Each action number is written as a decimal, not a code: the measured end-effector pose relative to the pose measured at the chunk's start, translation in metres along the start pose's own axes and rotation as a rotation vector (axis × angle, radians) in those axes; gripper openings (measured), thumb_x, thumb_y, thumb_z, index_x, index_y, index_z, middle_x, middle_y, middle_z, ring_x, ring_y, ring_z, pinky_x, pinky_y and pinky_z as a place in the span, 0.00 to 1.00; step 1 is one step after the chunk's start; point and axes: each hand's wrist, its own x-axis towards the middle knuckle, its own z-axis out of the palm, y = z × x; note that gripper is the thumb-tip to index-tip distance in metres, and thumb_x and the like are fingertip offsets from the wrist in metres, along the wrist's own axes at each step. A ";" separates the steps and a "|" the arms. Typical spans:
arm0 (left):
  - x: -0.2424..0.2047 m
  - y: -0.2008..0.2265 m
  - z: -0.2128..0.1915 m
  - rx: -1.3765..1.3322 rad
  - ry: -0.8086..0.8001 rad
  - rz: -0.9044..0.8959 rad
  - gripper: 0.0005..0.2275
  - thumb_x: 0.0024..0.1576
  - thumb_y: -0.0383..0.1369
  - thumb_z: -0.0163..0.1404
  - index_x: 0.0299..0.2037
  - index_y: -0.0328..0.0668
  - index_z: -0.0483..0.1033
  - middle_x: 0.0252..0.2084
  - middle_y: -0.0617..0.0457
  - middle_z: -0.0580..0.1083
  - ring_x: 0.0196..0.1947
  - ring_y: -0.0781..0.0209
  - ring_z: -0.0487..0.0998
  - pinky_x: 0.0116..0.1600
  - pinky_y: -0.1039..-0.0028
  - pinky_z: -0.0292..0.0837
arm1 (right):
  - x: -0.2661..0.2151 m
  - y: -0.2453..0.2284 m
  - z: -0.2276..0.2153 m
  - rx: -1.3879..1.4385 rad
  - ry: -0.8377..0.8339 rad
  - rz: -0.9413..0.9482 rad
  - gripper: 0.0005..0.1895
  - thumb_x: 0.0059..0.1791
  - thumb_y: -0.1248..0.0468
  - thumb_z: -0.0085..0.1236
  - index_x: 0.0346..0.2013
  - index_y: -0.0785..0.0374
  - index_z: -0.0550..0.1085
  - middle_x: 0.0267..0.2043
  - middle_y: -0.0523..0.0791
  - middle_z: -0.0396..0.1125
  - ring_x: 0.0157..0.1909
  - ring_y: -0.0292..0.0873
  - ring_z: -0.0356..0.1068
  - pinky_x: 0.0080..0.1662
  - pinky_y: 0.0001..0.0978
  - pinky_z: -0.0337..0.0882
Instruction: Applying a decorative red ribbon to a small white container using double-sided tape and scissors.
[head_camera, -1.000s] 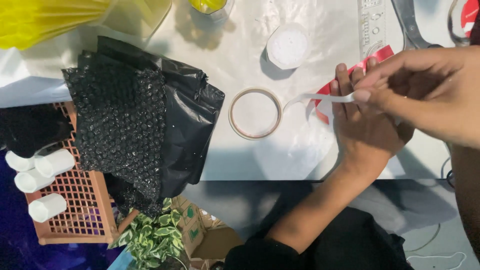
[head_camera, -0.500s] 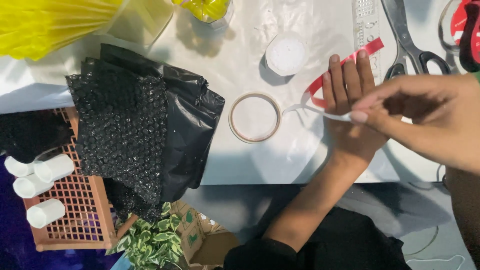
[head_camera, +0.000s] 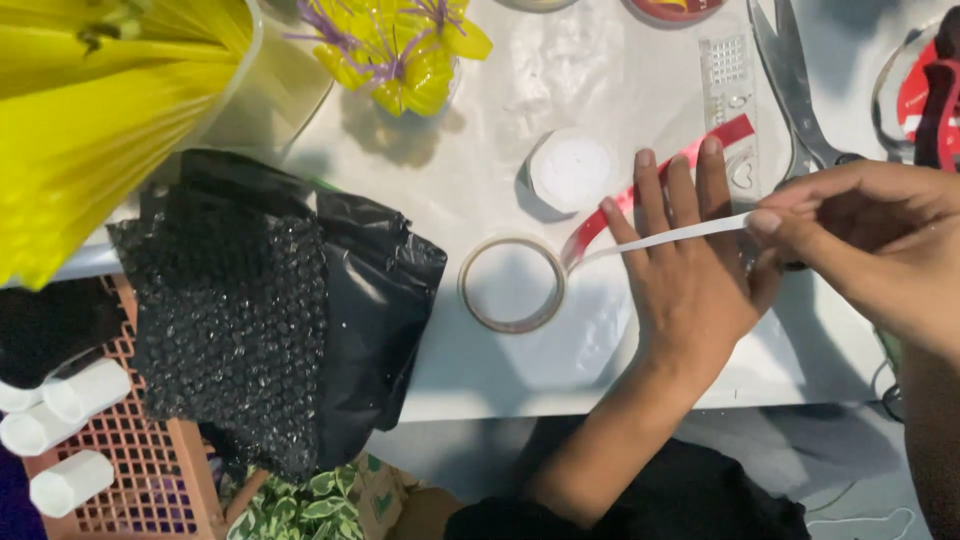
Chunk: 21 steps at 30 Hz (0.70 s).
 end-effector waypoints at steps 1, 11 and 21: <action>0.001 -0.001 -0.004 0.086 -0.060 -0.026 0.35 0.62 0.48 0.37 0.77 0.37 0.47 0.73 0.37 0.62 0.81 0.34 0.53 0.79 0.36 0.43 | 0.003 0.006 0.002 0.025 0.022 -0.007 0.05 0.55 0.78 0.62 0.44 0.75 0.75 0.35 0.53 0.71 0.33 0.41 0.71 0.43 0.25 0.75; 0.004 -0.011 -0.002 0.001 -0.019 -0.022 0.32 0.66 0.47 0.35 0.78 0.36 0.48 0.71 0.33 0.64 0.80 0.29 0.58 0.74 0.34 0.54 | 0.018 0.007 -0.002 -0.204 -0.077 0.087 0.04 0.53 0.73 0.60 0.40 0.74 0.76 0.37 0.56 0.75 0.33 0.47 0.76 0.43 0.31 0.77; 0.012 -0.006 -0.008 0.147 -0.007 -0.046 0.31 0.63 0.51 0.41 0.73 0.40 0.62 0.69 0.41 0.69 0.77 0.39 0.62 0.73 0.40 0.57 | 0.036 0.031 0.001 -0.197 0.033 0.136 0.02 0.62 0.72 0.61 0.46 0.68 0.75 0.38 0.49 0.71 0.38 0.40 0.71 0.46 0.25 0.68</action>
